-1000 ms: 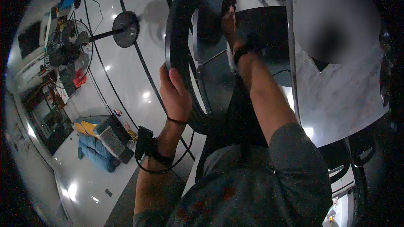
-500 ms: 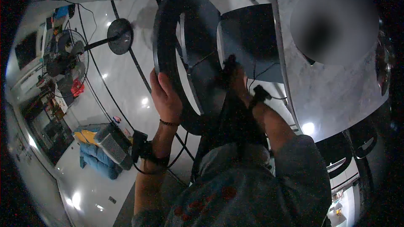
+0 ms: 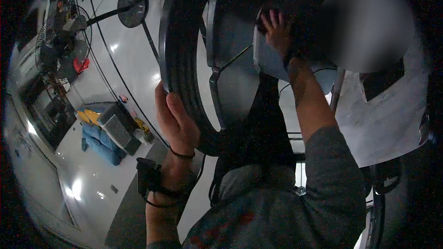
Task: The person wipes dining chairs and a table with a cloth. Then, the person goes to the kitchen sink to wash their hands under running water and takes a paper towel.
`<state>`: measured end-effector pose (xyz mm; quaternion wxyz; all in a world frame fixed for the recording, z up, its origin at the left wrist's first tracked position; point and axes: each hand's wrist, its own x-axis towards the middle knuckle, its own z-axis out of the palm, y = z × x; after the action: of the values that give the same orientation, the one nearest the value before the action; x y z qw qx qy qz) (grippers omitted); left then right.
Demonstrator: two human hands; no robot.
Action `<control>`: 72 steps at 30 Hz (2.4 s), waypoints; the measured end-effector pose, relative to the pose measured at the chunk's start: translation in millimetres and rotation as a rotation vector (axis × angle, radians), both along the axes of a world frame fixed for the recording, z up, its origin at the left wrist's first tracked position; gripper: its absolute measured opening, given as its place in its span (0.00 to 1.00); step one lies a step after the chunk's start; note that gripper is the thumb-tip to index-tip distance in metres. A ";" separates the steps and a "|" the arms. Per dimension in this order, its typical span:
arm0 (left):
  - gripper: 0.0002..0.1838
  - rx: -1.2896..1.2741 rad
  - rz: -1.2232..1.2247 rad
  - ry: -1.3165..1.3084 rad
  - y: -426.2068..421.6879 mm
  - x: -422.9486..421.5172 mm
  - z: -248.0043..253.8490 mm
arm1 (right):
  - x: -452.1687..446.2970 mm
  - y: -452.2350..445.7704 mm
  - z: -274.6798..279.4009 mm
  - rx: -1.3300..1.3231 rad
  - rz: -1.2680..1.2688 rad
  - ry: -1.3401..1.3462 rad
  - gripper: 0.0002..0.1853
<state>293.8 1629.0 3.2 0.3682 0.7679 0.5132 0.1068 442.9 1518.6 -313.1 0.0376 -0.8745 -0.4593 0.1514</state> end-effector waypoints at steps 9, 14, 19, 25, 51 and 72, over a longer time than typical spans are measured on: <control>0.20 0.099 -0.026 0.056 7.2 0.3 0.0 | -124.0 -116.8 -27.8 0.083 0.039 0.240 0.30; 0.21 0.050 -0.012 -0.016 8.0 -7.2 -4.1 | -141.1 -203.6 -58.7 0.066 -0.201 0.238 0.34; 0.19 0.089 -0.175 -0.131 3.8 -7.9 -8.2 | -123.2 -241.2 -38.1 0.051 -0.700 0.142 0.36; 0.16 -0.290 -0.083 -0.423 -8.8 -11.3 -18.9 | -166.3 -175.4 -76.7 0.651 -1.129 0.602 0.32; 0.23 -0.226 -0.413 -0.527 -8.6 -21.1 -101.5 | -206.3 -227.4 226.7 1.558 -1.258 0.888 0.21; 0.27 -0.043 -0.376 -0.356 0.7 -21.6 -79.9 | 25.7 -332.7 176.0 -0.025 -1.438 -0.485 0.34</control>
<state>272.2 1629.7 -76.6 0.4826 0.8108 0.2906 0.1590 468.7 1185.9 -137.1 0.0149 -0.9676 0.2305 -0.1018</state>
